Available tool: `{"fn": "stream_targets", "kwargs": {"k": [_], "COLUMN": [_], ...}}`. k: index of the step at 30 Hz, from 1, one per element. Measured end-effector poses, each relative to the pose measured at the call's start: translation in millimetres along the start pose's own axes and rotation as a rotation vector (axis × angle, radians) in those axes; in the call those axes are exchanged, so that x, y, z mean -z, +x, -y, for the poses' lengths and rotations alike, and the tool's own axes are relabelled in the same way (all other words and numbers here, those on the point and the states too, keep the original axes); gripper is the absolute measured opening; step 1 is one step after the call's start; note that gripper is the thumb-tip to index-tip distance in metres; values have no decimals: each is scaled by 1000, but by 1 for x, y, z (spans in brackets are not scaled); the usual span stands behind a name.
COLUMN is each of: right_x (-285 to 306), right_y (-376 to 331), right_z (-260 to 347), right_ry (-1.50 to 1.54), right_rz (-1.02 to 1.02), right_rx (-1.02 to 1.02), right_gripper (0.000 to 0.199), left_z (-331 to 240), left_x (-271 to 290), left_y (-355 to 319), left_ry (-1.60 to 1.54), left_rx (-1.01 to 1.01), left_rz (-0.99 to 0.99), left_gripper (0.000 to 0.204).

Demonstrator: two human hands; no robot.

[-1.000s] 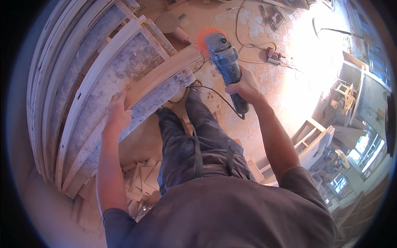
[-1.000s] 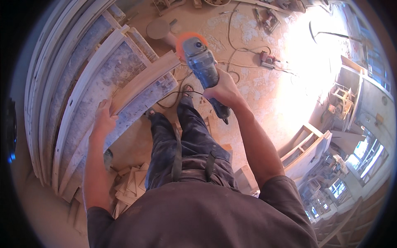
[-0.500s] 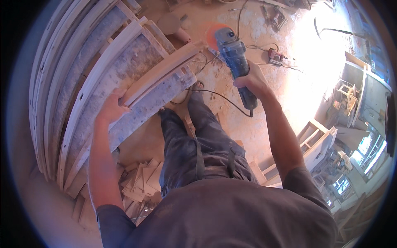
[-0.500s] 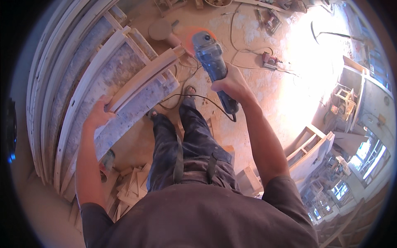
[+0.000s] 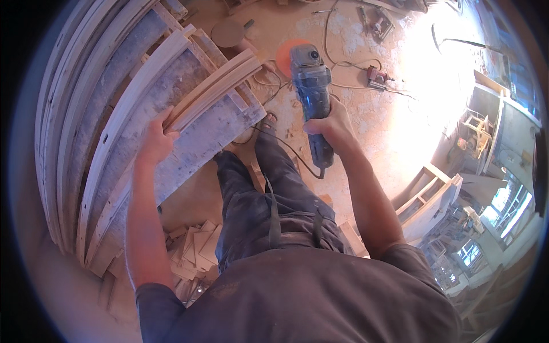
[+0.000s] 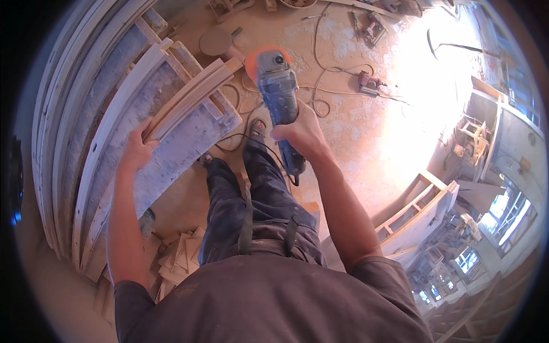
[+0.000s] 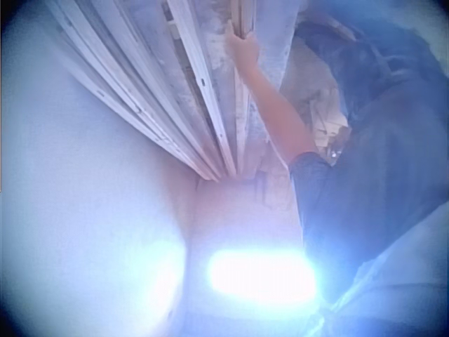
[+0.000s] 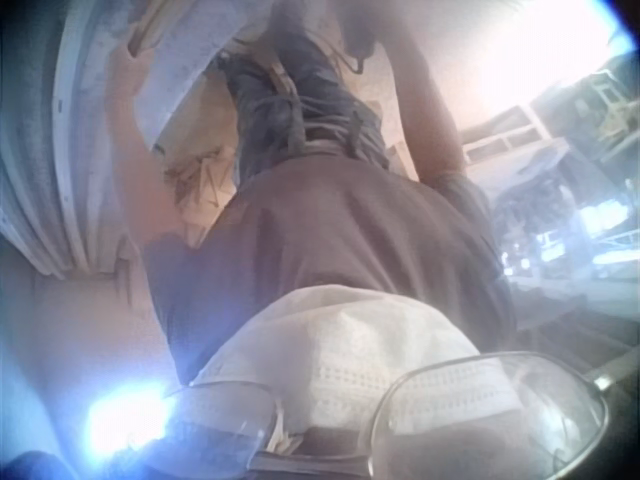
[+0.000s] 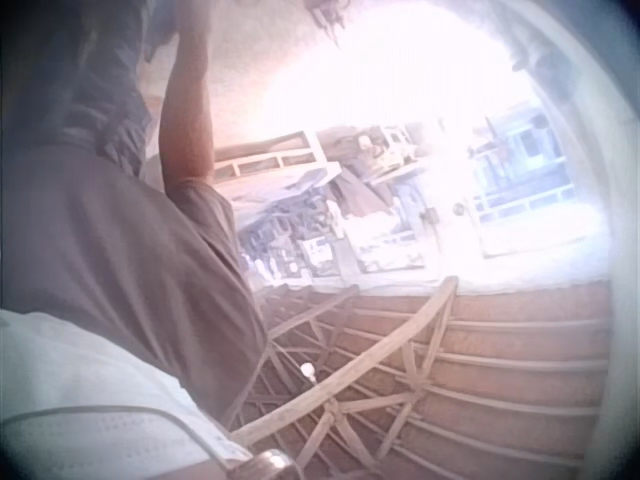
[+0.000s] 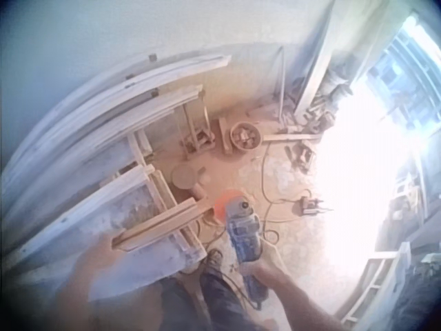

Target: The person sands curved wooden planks using a hand-held angle grinder with a sanding disc.

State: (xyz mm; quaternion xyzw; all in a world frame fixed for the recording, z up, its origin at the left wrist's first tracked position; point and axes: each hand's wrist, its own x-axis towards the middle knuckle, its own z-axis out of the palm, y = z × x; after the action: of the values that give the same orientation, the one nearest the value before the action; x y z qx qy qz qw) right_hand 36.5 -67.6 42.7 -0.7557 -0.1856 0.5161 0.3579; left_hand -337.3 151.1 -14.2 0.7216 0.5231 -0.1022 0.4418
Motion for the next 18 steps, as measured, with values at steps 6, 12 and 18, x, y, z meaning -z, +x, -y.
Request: {"fn": "stream_targets", "kwargs": {"k": [6,12,18], "right_x": [-23,-26,-17], "right_y": [14,1,-17], "right_z": [29,35,25], "right_ry": [-56,-27,105], "right_rz": [-2,35,-16], "right_rx": [-6,-33,-123], "right_gripper": [39,36,41], "left_z": [7,0,-4], "left_x": [-7,-6,18], "left_y": [3,2,12], "left_ry": [-36,-94,-87], "left_rx": [-117,-57,-93], "left_rz": [-33,-13,-1], "left_gripper": [74,76,69]}}
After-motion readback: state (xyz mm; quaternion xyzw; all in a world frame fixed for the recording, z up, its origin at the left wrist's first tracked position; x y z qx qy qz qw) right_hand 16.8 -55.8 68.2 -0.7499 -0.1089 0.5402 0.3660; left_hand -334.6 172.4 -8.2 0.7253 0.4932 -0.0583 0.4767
